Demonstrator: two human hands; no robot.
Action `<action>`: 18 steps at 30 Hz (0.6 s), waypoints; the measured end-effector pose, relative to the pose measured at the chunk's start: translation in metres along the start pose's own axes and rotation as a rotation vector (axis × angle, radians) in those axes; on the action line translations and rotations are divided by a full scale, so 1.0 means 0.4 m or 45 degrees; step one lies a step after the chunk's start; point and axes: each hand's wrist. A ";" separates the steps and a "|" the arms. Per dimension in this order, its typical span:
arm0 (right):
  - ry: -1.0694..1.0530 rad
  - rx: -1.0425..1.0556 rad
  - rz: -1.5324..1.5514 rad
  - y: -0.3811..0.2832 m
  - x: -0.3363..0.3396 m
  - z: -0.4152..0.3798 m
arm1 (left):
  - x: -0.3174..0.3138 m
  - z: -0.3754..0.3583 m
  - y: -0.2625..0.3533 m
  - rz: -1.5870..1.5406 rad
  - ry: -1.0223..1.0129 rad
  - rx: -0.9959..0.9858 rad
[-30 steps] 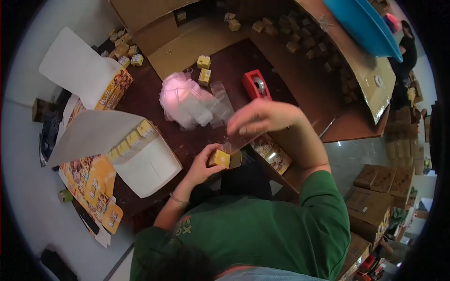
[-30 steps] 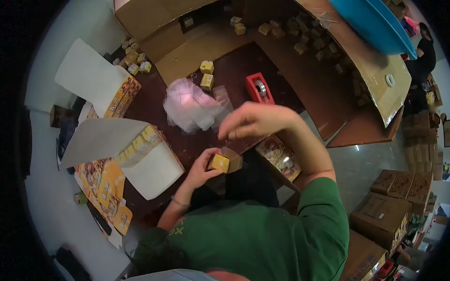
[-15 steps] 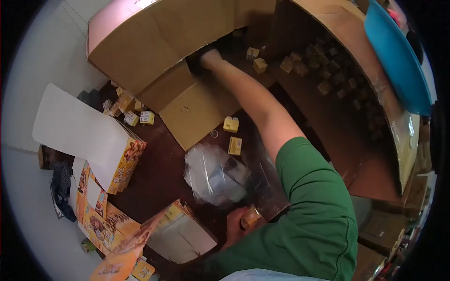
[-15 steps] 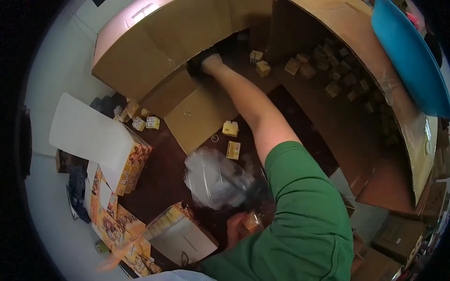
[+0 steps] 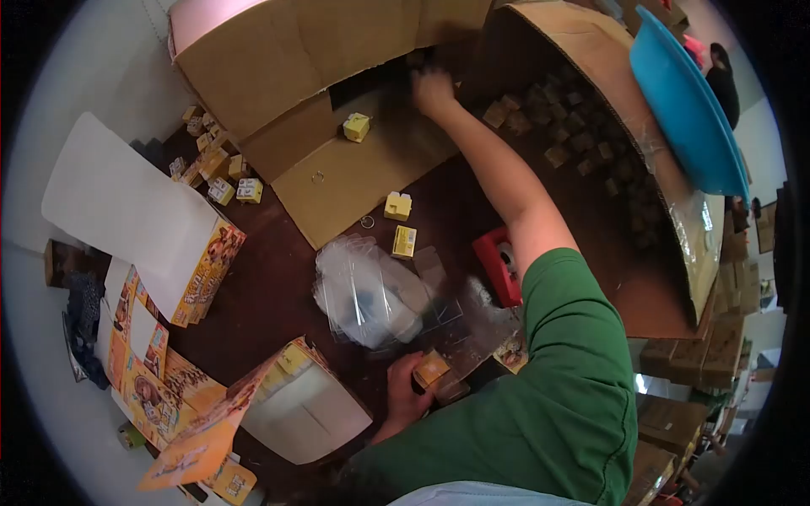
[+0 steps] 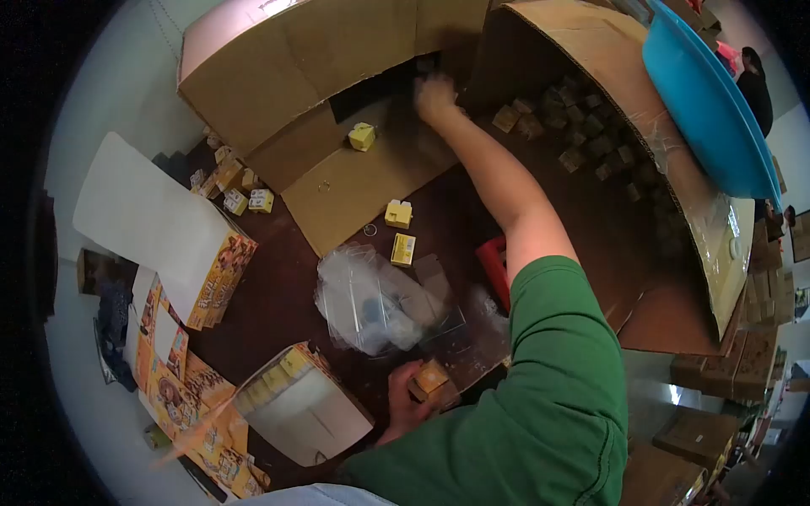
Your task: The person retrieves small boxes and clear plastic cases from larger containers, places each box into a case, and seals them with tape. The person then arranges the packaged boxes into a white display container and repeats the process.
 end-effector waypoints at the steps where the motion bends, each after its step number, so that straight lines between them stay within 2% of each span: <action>1: -0.035 -0.044 -0.366 0.041 -0.071 0.006 | 0.001 -0.003 -0.002 0.006 0.001 -0.017; 4: 0.065 0.077 -0.317 0.093 -0.142 0.002 | 0.005 -0.007 -0.006 0.041 0.009 -0.051; 5: 0.155 0.046 -0.194 0.097 -0.227 0.042 | 0.002 -0.005 -0.006 0.056 0.013 -0.062; 7: 0.183 -0.022 0.211 0.059 -0.162 0.009 | -0.005 -0.006 -0.004 0.054 0.041 -0.063; 9: 0.066 -0.098 0.757 0.018 -0.027 -0.075 | -0.001 -0.007 0.001 0.077 0.038 -0.068; 12: -0.435 -0.204 1.606 0.024 0.033 -0.132 | -0.005 -0.009 -0.017 0.134 0.047 -0.109; 14: -0.463 0.251 1.755 0.055 0.057 -0.242 | -0.012 -0.008 -0.020 0.136 0.065 -0.102; 16: -0.654 0.013 2.008 0.026 0.243 -0.444 | -0.012 -0.009 -0.019 0.193 0.066 -0.060; 18: -0.545 0.306 1.697 0.018 0.298 -0.627 | -0.008 -0.007 0.001 0.200 0.081 -0.080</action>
Point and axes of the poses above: each hand's wrist, its own z-axis towards the middle knuckle, its own x-axis out of the back of the hand, y = z × x, and after that the axes turned 5 degrees about y, right-handed
